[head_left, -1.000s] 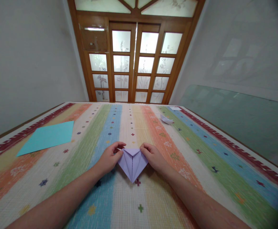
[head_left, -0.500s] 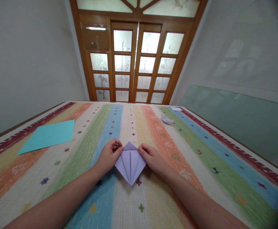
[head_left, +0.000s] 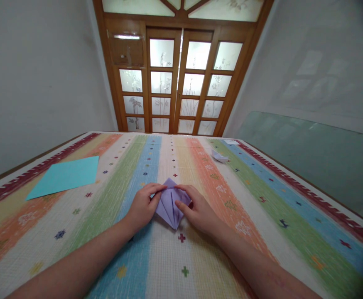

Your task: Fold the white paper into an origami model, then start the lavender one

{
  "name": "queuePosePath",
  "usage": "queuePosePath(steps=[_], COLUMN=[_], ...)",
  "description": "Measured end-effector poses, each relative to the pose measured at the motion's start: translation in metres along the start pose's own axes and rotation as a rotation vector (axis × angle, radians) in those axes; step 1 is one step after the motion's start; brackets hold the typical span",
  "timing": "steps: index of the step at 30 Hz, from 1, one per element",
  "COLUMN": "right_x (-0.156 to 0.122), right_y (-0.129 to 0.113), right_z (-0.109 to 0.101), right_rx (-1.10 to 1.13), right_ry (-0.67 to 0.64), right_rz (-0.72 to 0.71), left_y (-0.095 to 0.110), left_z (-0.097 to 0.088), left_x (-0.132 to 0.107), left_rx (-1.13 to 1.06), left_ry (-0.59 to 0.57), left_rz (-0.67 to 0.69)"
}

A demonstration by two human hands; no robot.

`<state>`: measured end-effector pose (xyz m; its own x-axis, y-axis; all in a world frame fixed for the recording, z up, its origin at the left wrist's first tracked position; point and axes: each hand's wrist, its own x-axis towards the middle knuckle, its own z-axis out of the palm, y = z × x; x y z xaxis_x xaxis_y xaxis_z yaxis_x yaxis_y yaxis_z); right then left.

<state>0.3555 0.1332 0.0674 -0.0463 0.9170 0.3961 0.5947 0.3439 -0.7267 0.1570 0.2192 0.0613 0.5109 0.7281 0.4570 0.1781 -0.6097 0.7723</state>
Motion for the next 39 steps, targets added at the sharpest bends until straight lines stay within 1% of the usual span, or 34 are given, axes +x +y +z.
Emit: queuePosePath(steps=[3, 6, 9, 13, 18, 24, 26, 31, 34, 39], right_x=[0.001, 0.001, 0.001, -0.001, -0.001, 0.000, 0.000, 0.000, -0.001, -0.002], right_y=[-0.001, -0.004, -0.006, -0.003, 0.002, -0.003, -0.004, -0.002, -0.002, -0.005], right_z=[0.000, 0.000, 0.001, 0.005, 0.010, 0.010, 0.010, 0.012, 0.012, 0.010], right_rx=[-0.033, -0.056, -0.053, -0.037, 0.084, 0.131, 0.174, 0.389, 0.432, 0.417], right_ry=[0.011, 0.022, 0.050, 0.094, 0.104, 0.079, 0.067, 0.020, 0.019, 0.021], right_rz=[-0.040, -0.044, -0.016, 0.032, 0.096, 0.076, 0.113, 0.211, 0.214, 0.180], left_y=[0.004, 0.007, 0.008, 0.008, 0.005, 0.004, 0.003, 0.001, 0.001, -0.001], left_z=[0.001, 0.001, 0.002, 0.003, 0.003, 0.004, 0.004, 0.004, 0.004, 0.005], left_x=[-0.001, -0.001, -0.002, -0.003, -0.002, -0.003, -0.003, -0.002, -0.002, -0.001], left_rx=[0.010, 0.028, 0.032, 0.014, -0.017, -0.043, -0.059, -0.078, -0.081, -0.038], left_ry=[-0.018, -0.013, -0.017, -0.044, -0.044, -0.040, -0.038, -0.035, -0.032, -0.039], left_rz=[0.010, 0.038, 0.063, 0.062, 0.046, 0.058, 0.053, 0.019, -0.007, -0.045])
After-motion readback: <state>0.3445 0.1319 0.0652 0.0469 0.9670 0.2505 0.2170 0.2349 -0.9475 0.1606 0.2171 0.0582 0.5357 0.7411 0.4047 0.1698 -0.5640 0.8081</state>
